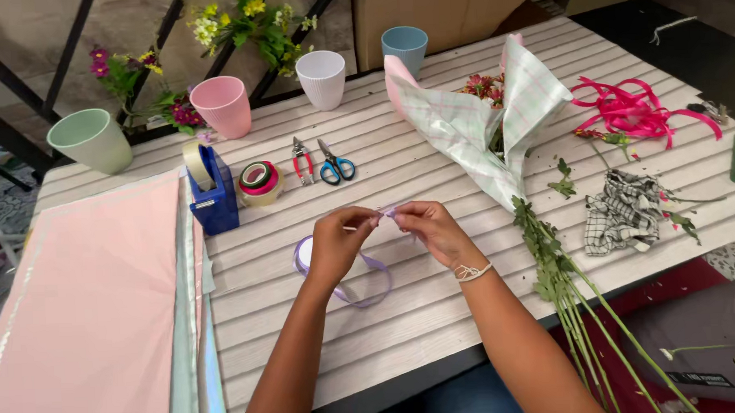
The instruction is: The person ties a ribbon around a bouquet of flowers by hand and cuts the ribbon using scissors.
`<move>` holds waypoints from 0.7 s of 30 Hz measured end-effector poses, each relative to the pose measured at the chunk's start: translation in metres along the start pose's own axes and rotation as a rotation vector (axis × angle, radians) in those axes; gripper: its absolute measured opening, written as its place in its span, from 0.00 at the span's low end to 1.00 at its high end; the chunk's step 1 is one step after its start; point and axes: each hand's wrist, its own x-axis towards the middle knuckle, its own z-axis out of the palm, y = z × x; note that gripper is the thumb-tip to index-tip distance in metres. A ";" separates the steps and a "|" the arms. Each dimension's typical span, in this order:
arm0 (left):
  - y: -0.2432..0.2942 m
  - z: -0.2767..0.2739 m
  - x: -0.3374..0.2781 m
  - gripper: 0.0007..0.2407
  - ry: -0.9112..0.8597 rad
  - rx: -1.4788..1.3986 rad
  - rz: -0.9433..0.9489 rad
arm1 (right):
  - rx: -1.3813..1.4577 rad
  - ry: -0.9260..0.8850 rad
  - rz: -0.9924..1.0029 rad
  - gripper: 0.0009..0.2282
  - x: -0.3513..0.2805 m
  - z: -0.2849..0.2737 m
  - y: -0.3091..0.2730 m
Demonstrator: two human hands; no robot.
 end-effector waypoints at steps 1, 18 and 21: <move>-0.003 -0.002 -0.003 0.07 0.008 0.005 -0.001 | 0.003 -0.009 0.001 0.06 0.000 0.005 0.000; -0.046 -0.032 -0.023 0.15 0.099 -0.466 -0.175 | -0.233 -0.183 -0.073 0.09 0.018 0.081 -0.003; -0.041 -0.036 -0.028 0.18 0.110 -0.498 -0.163 | -0.226 -0.178 -0.074 0.09 0.019 0.086 0.001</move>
